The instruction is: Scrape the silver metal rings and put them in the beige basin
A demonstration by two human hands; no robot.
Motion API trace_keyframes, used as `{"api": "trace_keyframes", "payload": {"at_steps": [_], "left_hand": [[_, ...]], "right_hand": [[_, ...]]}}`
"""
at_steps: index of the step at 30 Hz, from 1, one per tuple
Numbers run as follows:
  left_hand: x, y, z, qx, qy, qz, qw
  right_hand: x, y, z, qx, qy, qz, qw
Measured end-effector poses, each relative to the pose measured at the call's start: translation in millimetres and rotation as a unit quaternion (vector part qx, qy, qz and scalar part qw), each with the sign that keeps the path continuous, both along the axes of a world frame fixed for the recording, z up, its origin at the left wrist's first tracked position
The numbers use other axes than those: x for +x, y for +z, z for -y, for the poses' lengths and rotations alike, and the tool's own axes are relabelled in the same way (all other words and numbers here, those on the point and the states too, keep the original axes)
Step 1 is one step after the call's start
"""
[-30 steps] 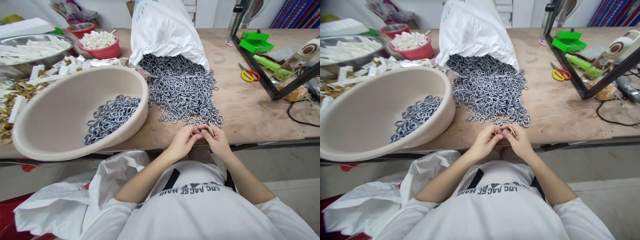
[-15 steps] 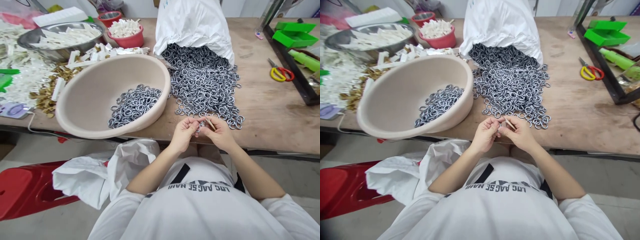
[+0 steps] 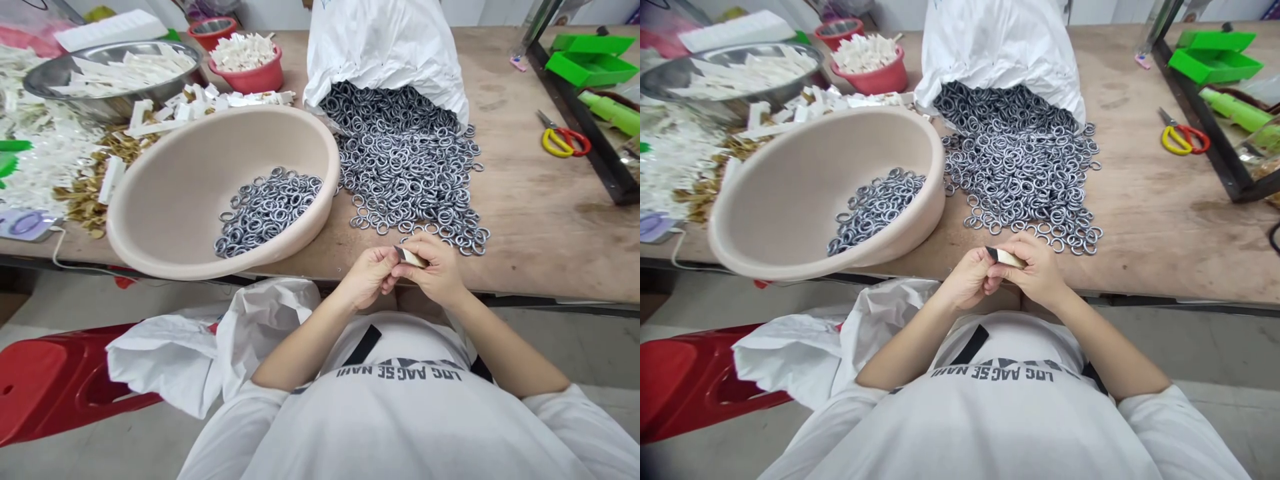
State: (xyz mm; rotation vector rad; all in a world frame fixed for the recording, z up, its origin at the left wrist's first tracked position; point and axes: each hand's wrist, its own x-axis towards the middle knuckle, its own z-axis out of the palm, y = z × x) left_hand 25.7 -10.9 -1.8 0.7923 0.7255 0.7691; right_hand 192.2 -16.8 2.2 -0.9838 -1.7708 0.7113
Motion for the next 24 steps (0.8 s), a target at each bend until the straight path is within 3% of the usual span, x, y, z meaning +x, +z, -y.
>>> {"api": "trace_keyframes", "payload": {"at_steps": [5,11,14,19,24], "left_hand": [[2,0.5,1,0.067,0.051,-0.024,0.996],[12,0.4,-1,0.168,0.095,-0.081,0.978],[15,-4.0,-5,0.181,0.108,-0.074,0.975],[18,-12.3,-8,0.139,0.152,-0.039,0.978],[18,-13.2,-8,0.108,0.184,-0.049,0.976]], "right_hand": [[-4,-3.2,0,0.017,-0.036,-0.023,0.999],[-5,-4.6,-13,-0.079,-0.024,-0.103,0.991],[-1,-4.2,-16,-0.117,-0.034,-0.122,0.985],[5,-3.9,-2,-0.031,-0.014,0.029,0.999],[1,-6.1,10,0.047,-0.026,0.176,0.983]]}}
